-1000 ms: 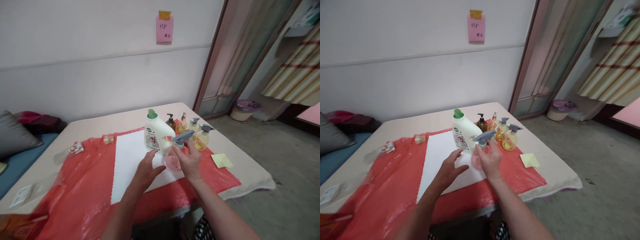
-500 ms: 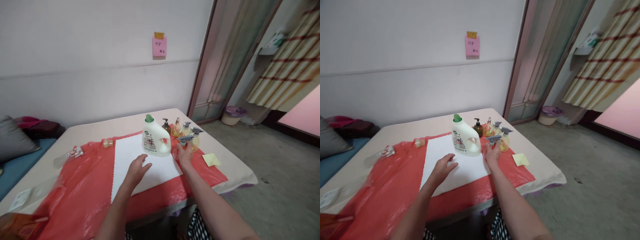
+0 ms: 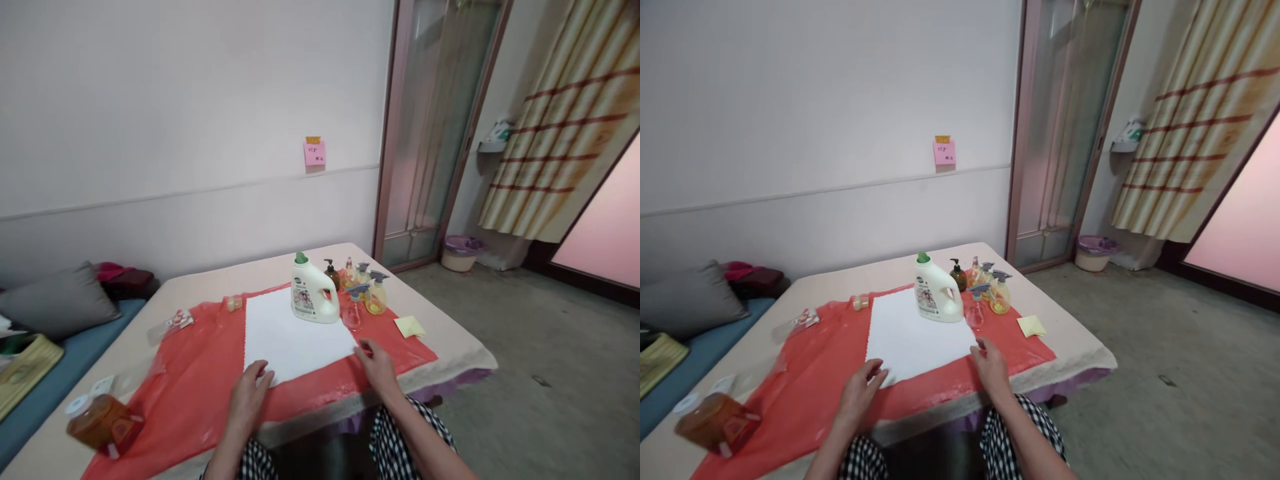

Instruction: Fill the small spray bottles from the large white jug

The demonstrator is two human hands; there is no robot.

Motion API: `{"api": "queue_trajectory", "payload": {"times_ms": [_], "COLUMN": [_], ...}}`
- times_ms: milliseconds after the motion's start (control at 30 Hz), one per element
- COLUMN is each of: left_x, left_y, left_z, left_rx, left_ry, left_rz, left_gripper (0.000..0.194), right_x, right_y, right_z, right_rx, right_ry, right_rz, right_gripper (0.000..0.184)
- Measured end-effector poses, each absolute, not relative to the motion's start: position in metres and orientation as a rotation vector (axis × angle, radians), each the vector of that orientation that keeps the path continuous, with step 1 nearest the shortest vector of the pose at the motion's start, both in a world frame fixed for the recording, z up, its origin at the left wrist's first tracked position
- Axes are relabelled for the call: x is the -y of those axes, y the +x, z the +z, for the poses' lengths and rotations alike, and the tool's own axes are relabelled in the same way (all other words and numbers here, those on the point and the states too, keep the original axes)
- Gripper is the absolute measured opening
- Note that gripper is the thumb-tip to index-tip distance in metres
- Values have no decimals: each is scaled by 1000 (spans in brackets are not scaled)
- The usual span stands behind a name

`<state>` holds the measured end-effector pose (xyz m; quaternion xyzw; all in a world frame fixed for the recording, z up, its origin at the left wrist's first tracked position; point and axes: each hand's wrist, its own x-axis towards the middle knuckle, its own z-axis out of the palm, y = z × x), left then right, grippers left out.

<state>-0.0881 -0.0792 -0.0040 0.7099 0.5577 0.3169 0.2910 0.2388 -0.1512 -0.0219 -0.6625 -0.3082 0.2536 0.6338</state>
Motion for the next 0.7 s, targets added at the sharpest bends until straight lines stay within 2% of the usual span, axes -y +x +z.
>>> {"api": "queue_trajectory", "payload": {"times_ms": [133,367,700], "left_x": [92,105,104], "left_y": [-111,-122,-152], "left_z": [-5,-8,-11], "left_rx": [-1618,-1700,-1740], "left_ry": [1854,1868,1797], "left_rz": [863,758,688], "left_gripper": [49,27,28], "right_x": [165,157,155], "right_y": [233,231,235], "right_z": [-26,-37,-36], "right_rx": [693,393,169], "right_ry": [-1468,-1429,-1364], "right_rz": [788,1163,1316], "right_gripper": [15,30,38]}}
